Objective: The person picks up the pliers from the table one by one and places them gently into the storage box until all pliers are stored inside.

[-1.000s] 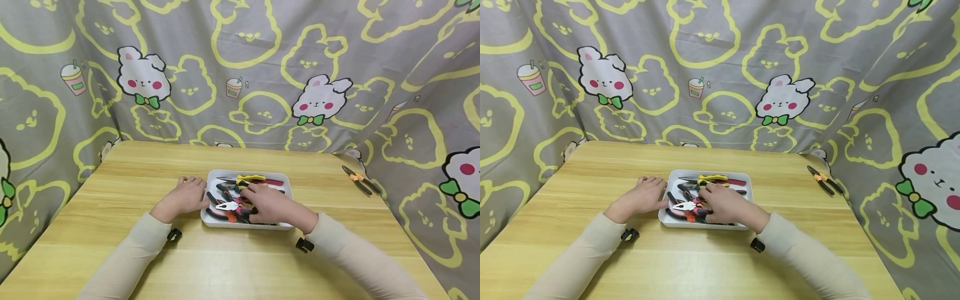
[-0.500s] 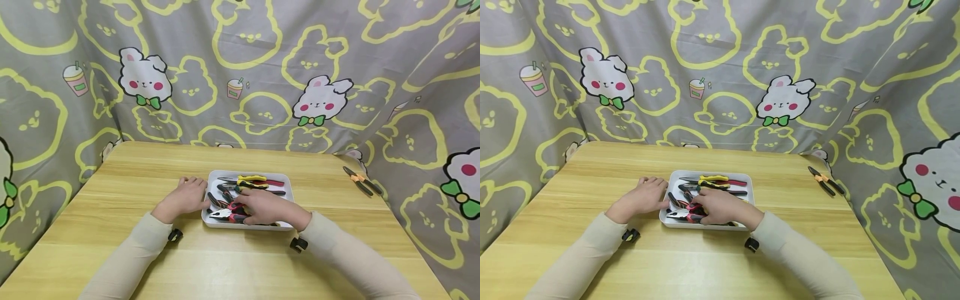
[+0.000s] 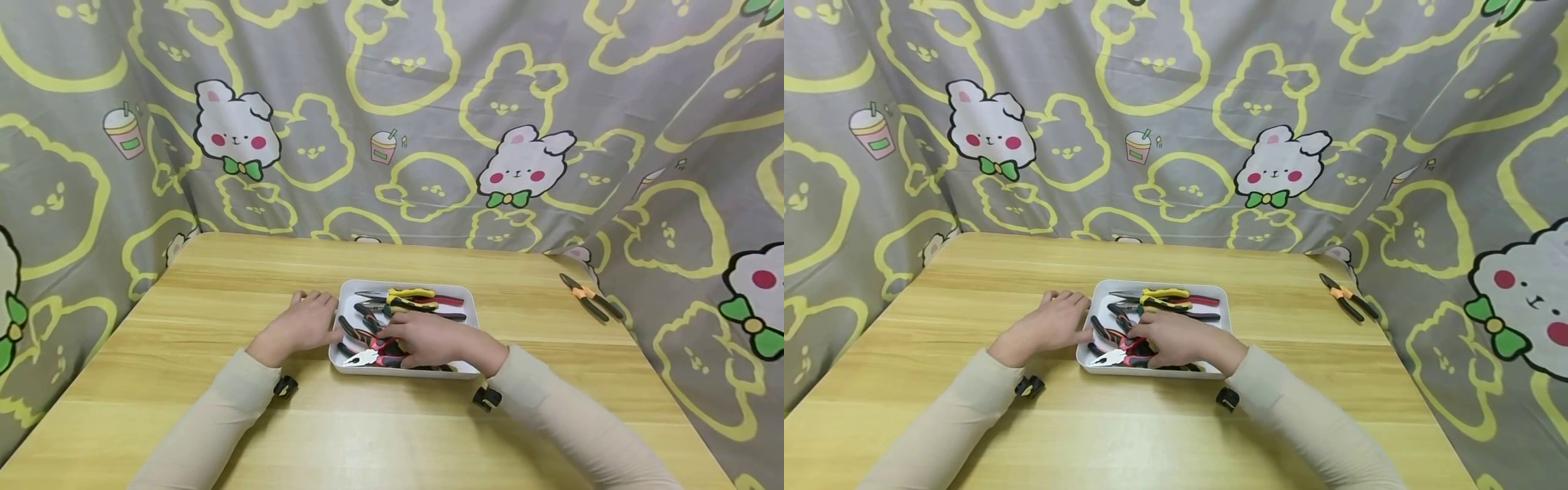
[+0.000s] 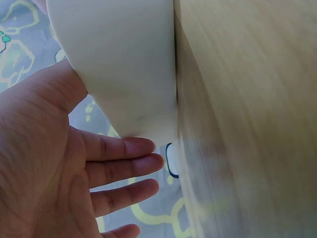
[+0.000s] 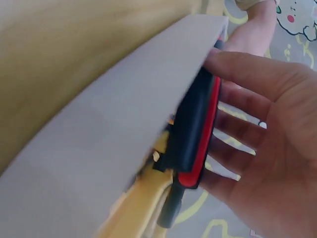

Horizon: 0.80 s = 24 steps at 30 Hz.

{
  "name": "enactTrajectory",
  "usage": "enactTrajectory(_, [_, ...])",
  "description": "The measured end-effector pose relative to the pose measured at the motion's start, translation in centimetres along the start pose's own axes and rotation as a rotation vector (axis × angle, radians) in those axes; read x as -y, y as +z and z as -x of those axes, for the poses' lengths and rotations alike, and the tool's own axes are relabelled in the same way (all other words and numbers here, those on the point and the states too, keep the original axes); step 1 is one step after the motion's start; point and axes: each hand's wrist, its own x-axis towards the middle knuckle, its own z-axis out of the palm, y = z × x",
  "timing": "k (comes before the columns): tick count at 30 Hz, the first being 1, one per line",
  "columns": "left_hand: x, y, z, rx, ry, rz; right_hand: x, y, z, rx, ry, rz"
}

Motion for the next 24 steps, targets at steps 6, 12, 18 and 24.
enactTrajectory(6, [0.1,0.1,0.0,0.009,-0.005,0.004,-0.2,0.0,0.4,0.030,-0.004,-0.013])
enactTrajectory(12, [0.1,0.1,-0.1,0.018,-0.005,-0.001,-0.2,0.3,1.0,0.022,0.000,0.026])
enactTrajectory(18, [0.1,0.1,-0.2,0.009,-0.001,0.004,-0.4,-0.1,1.8,0.021,0.017,0.039])
enactTrajectory(24, [0.1,0.1,-0.2,0.010,-0.003,0.005,-0.6,-0.4,2.5,0.066,0.044,0.010])
